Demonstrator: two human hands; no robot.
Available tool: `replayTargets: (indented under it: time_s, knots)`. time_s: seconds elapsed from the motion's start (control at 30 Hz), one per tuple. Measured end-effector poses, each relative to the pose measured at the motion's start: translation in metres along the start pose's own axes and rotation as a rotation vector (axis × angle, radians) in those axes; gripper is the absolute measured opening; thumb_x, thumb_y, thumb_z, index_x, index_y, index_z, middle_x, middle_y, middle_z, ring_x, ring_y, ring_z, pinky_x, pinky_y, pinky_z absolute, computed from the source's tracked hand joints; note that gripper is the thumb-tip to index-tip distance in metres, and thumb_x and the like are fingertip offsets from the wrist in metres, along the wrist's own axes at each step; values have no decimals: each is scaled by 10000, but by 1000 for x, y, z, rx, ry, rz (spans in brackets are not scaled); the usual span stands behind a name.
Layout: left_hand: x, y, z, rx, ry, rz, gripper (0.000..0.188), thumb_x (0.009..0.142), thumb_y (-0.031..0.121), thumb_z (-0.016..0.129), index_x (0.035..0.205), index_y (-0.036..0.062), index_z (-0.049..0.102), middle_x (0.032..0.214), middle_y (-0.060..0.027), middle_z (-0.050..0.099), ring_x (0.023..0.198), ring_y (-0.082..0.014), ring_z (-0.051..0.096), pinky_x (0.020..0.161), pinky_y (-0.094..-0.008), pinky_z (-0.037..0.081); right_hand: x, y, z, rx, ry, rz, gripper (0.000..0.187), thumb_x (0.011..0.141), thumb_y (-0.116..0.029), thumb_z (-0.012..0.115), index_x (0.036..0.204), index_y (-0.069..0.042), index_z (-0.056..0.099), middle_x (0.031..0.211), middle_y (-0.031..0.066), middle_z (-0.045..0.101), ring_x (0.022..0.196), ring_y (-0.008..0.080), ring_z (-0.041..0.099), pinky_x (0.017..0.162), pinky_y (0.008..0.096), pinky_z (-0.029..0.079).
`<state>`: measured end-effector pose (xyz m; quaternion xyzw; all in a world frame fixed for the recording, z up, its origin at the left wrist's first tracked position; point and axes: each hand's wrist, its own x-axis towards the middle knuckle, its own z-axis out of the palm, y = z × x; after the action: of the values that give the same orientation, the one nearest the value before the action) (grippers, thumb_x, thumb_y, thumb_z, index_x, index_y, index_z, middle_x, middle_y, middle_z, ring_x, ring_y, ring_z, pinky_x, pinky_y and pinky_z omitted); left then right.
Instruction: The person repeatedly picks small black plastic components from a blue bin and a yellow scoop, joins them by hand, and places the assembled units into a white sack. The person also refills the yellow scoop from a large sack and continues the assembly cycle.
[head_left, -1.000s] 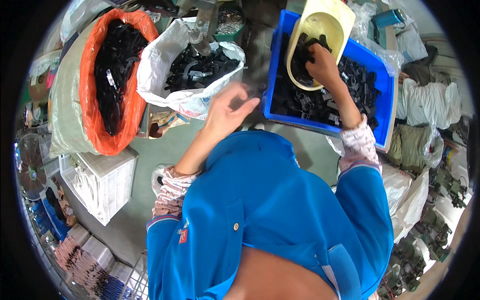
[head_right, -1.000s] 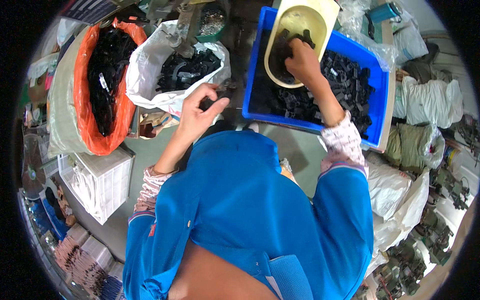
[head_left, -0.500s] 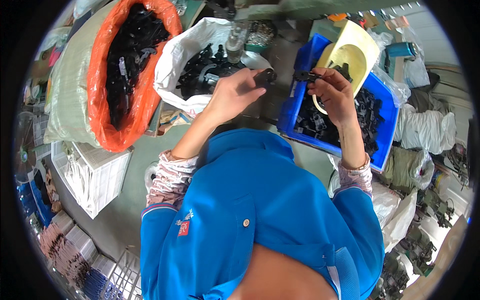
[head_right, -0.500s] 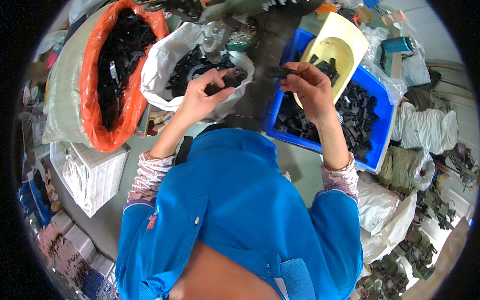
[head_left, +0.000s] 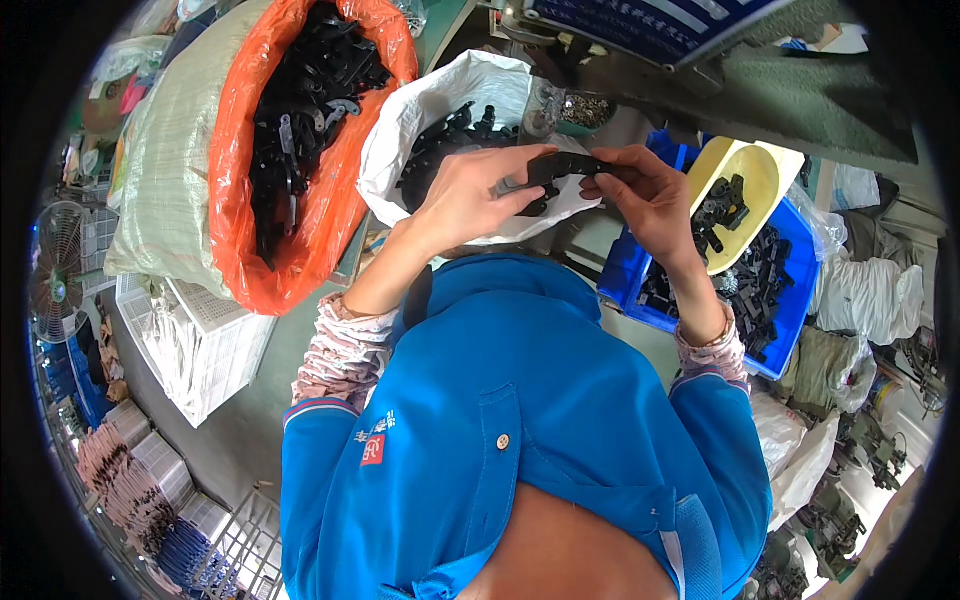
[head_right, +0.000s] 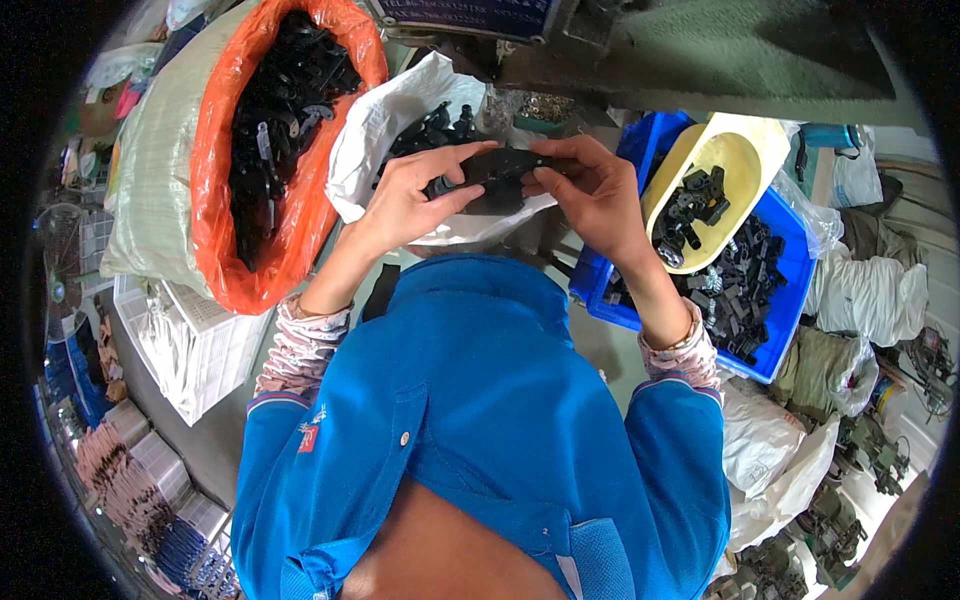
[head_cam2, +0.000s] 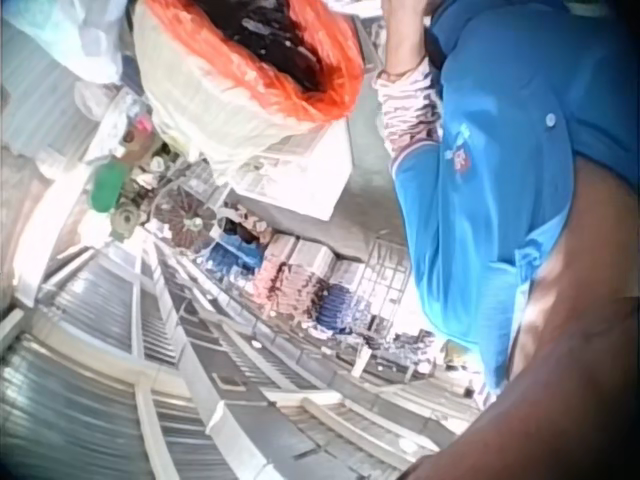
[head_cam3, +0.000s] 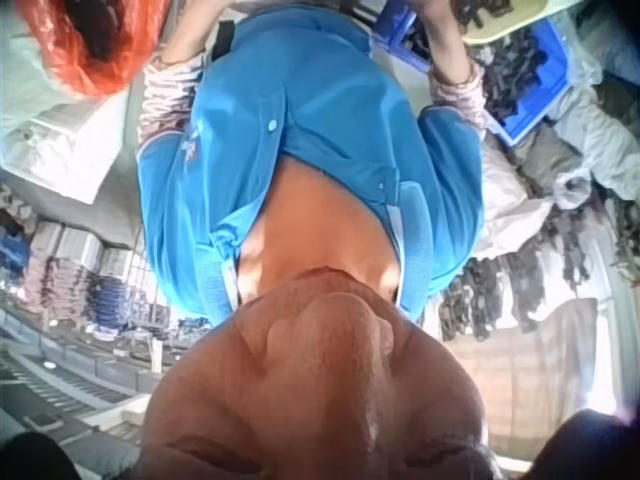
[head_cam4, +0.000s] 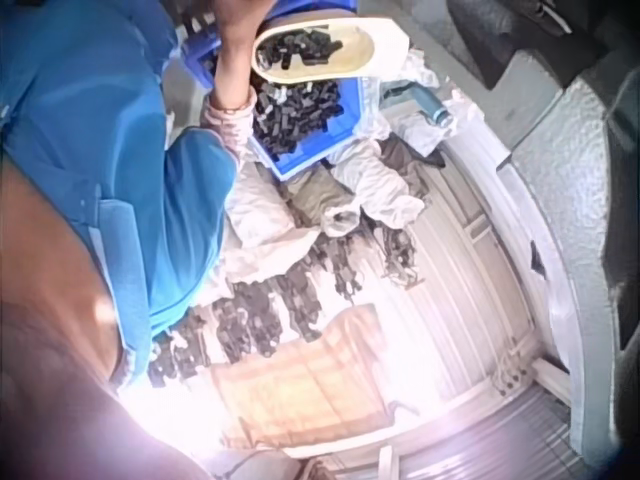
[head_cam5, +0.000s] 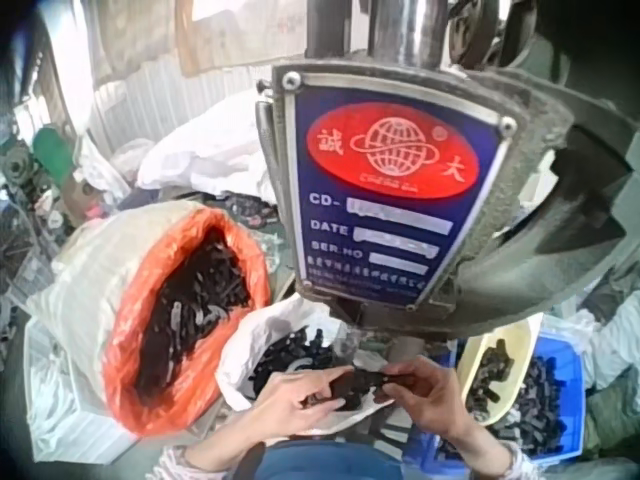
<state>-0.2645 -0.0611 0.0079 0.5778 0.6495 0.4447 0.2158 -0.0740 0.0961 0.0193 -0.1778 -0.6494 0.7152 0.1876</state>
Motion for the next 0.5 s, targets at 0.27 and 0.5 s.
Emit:
replayTargets:
  time_s: [0.27,0.5]
  knots:
    - [19,-10,-28,196,74,210,524,742,63,750,1255,69,646,673,-74,582,654,-239,611,640,-338,503,25,4,25,-57,93,-116,225,912,67,588,1137,58,603,1044,136,671,929,190,690,825,304,569]
    - [54,-18,-54,275,47,369,358,744,111,753,1091,47,691,743,-80,612,644,-271,591,595,-352,477,46,3,32,24,152,-337,286,911,96,567,1197,80,578,1094,186,664,943,256,687,849,377,585]
